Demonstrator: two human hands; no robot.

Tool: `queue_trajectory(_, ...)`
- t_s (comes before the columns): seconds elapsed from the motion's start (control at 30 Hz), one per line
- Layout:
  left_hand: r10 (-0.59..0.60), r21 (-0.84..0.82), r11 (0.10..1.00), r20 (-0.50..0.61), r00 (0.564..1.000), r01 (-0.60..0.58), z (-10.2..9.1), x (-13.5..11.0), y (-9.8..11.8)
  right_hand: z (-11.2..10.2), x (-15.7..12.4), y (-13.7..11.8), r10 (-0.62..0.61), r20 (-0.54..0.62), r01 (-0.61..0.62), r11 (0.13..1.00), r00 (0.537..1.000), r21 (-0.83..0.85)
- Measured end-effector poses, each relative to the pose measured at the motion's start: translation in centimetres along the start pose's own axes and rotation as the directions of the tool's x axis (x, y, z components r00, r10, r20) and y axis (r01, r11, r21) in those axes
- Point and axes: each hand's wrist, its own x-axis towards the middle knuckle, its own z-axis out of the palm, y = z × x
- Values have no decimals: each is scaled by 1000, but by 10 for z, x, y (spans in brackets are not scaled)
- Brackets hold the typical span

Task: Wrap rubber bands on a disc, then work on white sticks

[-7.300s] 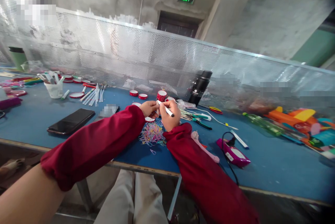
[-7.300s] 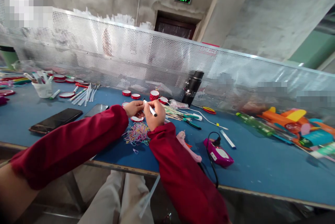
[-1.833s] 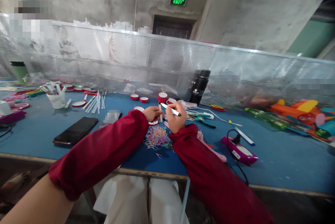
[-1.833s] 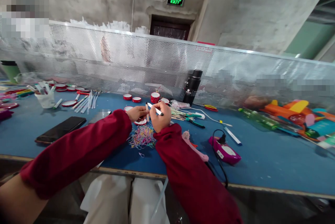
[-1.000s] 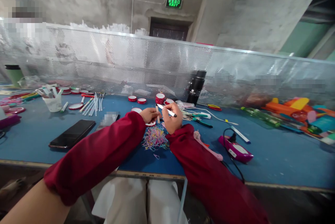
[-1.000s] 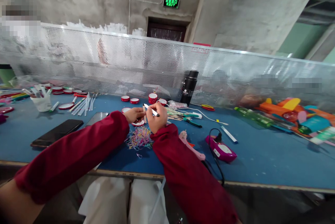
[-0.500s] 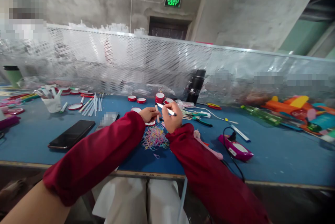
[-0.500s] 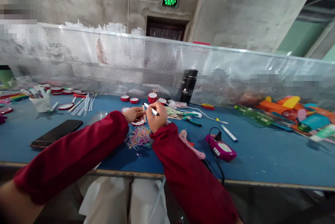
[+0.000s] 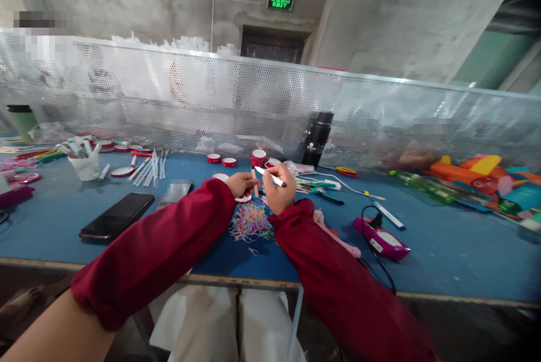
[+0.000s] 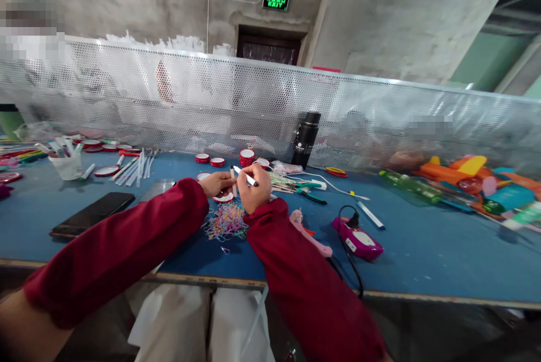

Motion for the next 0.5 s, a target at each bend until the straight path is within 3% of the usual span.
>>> queue_trajectory(0.5, -34, -7, 999, -36, 999, 33, 2, -3, 6, 0, 0, 0, 14, 8, -14, 1000, 1000, 9)
